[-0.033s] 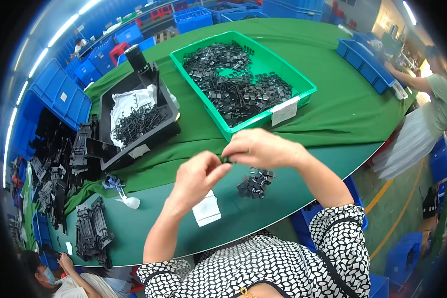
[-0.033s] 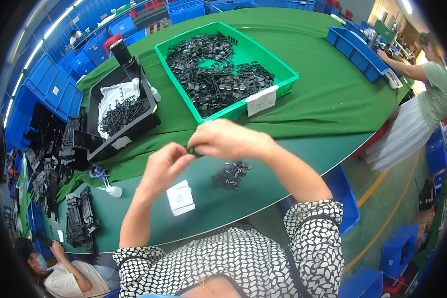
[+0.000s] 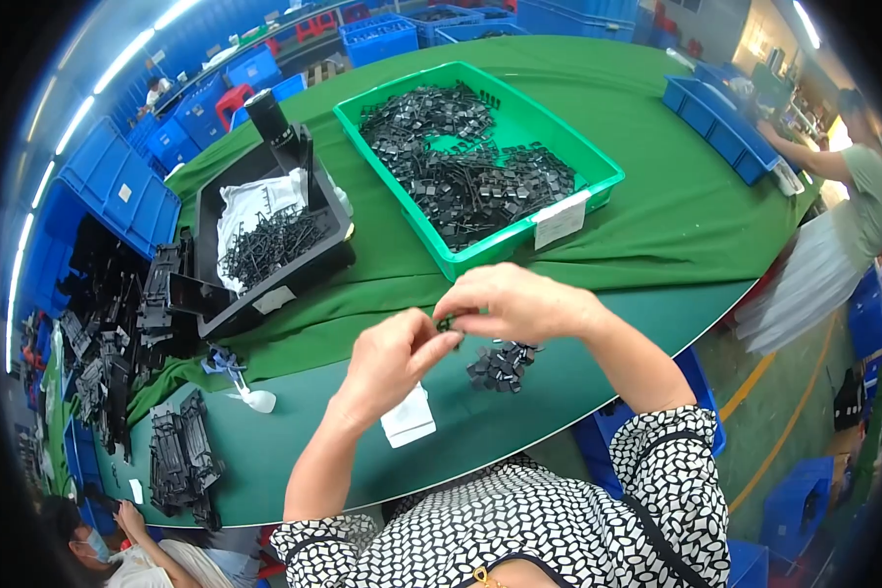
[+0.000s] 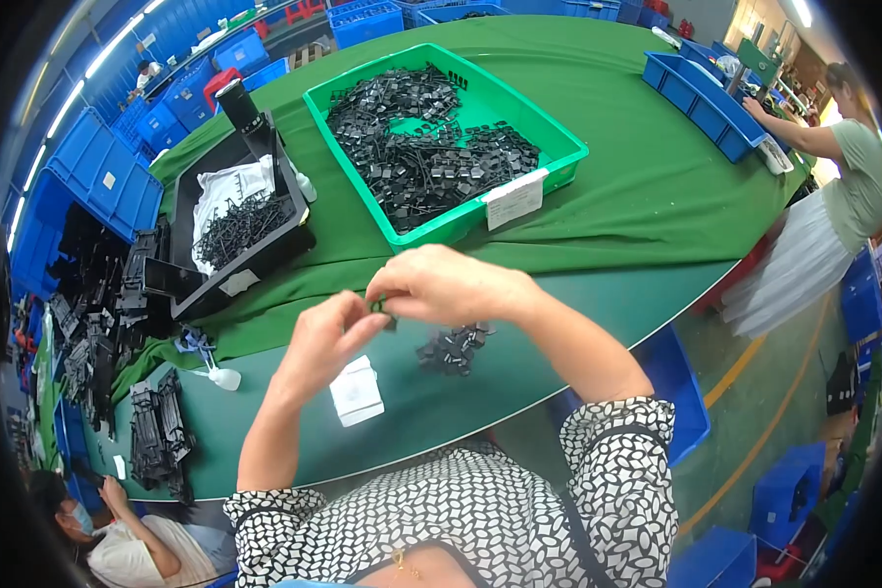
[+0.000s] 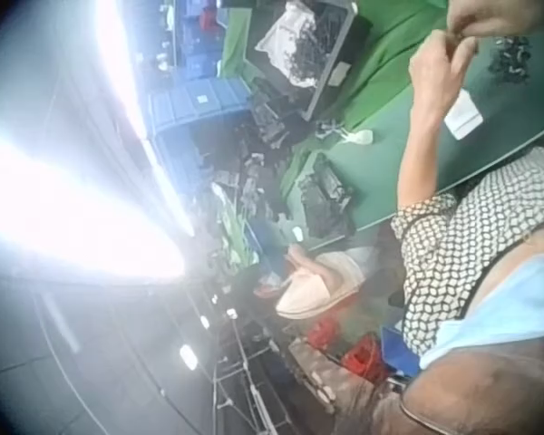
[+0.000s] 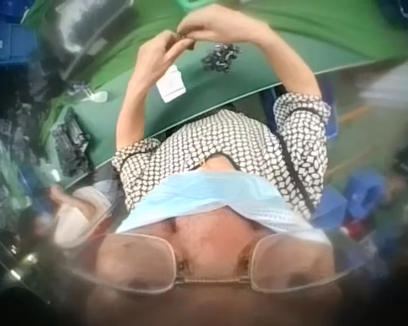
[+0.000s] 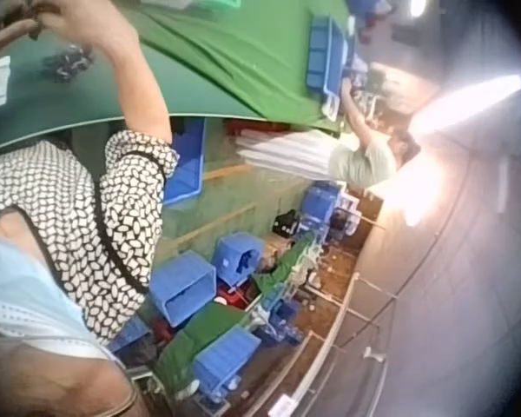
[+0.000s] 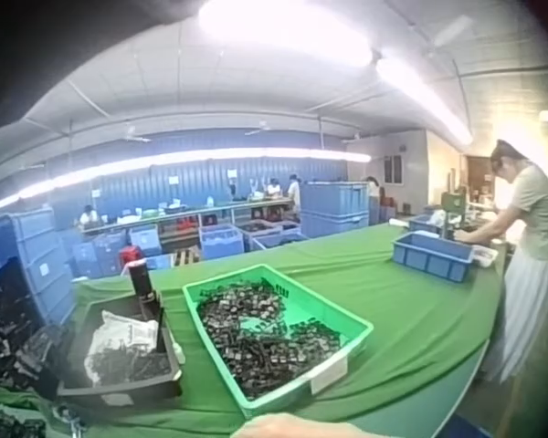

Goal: Assembling small plastic components onto a larger plastic housing at a factory workbench and storing them in a bin.

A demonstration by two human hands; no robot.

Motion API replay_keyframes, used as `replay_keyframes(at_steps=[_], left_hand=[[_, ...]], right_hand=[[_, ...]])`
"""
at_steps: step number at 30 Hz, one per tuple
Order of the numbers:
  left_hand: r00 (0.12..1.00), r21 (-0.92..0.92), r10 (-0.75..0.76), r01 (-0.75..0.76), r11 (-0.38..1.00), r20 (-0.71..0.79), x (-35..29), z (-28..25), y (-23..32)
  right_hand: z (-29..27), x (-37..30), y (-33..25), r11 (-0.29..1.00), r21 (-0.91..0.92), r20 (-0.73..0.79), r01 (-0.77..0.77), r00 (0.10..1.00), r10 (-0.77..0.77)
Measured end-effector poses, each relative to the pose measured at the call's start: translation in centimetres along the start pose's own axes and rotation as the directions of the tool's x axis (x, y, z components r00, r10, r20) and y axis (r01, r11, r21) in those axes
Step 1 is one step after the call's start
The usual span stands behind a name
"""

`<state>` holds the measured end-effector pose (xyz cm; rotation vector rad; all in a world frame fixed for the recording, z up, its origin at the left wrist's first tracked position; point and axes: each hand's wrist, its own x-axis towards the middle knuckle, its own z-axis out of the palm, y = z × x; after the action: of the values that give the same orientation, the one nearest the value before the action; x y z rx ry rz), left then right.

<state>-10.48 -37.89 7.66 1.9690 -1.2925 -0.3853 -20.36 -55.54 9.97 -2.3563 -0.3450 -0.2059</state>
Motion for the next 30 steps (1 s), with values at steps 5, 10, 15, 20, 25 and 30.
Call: replay_keyframes(at_steps=[5, 10, 15, 20, 25, 30], left_hand=[[1.0, 0.059, 0.0, -0.001, 0.998, 0.013, -1.3, 0.6, -0.3], [0.992, -0.343, 0.054, -0.011, 0.939, 0.116, -3.1, 2.8, -0.7], [0.969, -0.627, -0.244, 0.166, 0.761, -0.04, -5.7, 4.6, -1.8], [0.929, -0.838, -0.369, 0.229, 0.495, 0.035, -7.7, 5.3, -1.0], [0.897, -0.777, -0.428, 0.349, 0.524, 0.113, -7.1, 5.4, -0.8], [0.914, -0.818, -0.403, 0.255, 0.516, 0.03, -6.8, 5.9, -0.4]], right_hand=[[0.5, -1.3, 0.3, 0.938, 0.334, 0.12, -0.087, 0.992, 0.05], [1.8, -1.5, 0.3, 0.831, 0.498, 0.263, -0.247, 0.956, 0.127], [6.5, -3.2, 0.0, 0.62, 0.737, 0.046, -0.27, 0.935, 0.353], [8.9, -4.4, -1.8, 0.51, 0.804, 0.06, -0.306, 0.895, 0.443], [9.2, -4.5, -1.8, 0.529, 0.758, 0.147, -0.381, 0.891, 0.43], [9.8, -4.9, -2.1, 0.305, 0.876, 0.166, -0.374, 0.827, 0.537]])
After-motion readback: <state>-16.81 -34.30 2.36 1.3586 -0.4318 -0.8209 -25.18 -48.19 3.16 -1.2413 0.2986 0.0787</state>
